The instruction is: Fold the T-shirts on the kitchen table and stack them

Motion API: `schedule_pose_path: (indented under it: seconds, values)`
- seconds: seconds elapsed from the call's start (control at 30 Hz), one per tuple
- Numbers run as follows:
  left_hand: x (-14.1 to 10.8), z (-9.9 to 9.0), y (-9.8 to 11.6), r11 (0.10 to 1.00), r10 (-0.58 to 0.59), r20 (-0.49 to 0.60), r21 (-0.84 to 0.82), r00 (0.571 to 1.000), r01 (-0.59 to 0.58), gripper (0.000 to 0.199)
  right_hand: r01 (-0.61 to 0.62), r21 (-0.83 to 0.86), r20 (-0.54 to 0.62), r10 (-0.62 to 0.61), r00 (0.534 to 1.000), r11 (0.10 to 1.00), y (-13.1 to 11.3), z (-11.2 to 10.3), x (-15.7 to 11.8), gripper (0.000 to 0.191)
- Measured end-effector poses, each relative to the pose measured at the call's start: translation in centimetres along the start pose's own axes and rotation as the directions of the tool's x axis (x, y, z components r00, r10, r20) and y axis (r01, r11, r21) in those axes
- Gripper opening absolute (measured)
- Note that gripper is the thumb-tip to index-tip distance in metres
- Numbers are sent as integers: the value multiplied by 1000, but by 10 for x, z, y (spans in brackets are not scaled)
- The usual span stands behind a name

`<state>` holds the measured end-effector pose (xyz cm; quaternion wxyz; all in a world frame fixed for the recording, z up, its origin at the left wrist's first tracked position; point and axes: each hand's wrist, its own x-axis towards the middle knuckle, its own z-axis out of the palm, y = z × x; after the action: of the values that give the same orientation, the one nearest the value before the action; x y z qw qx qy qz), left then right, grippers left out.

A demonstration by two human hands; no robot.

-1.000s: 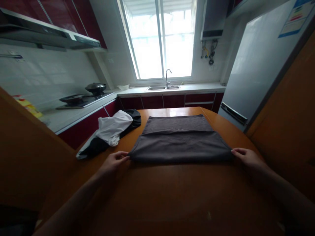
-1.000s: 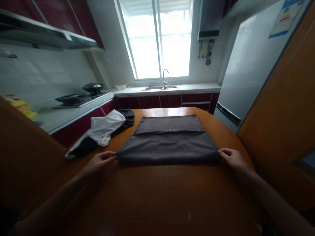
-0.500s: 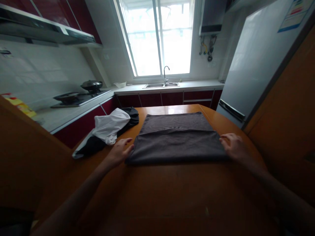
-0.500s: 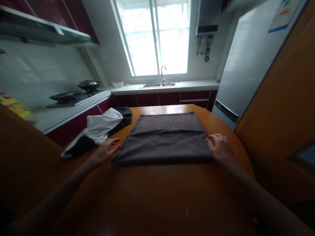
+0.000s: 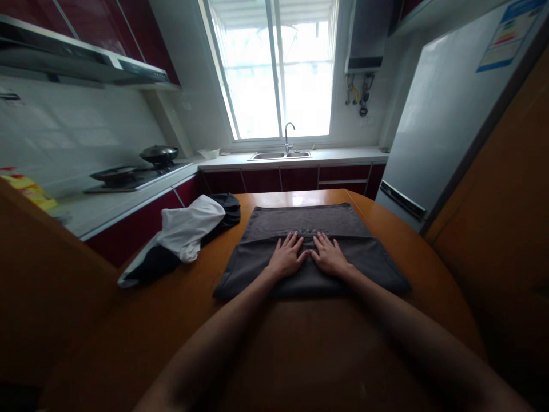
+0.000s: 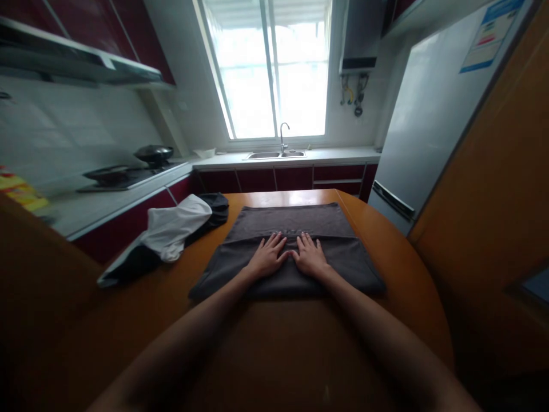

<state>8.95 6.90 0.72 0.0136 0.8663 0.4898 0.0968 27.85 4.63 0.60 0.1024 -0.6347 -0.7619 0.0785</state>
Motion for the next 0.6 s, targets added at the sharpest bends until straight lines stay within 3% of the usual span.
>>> schedule_pose_path:
  seconds: [0.13,0.27,0.43,0.6]
  values:
    - [-12,-7,13,999,53,-40,-11,998,-53,65,-42,-14,-106,41,994,999,11,-7,-14,63]
    - [-26,-7,28,991,128,37,-28,991,-127,68,-21,-41,-110,17,994,999,18,-8,-39,62]
    - [-39,-5,39,987,154,5,-42,988,-154,65,38,-17,-221,-41,974,999,10,-11,-62,58]
    - [-50,-3,47,976,208,18,-77,978,-206,63,98,-7,-168,-98,981,995,0,-7,-73,55]
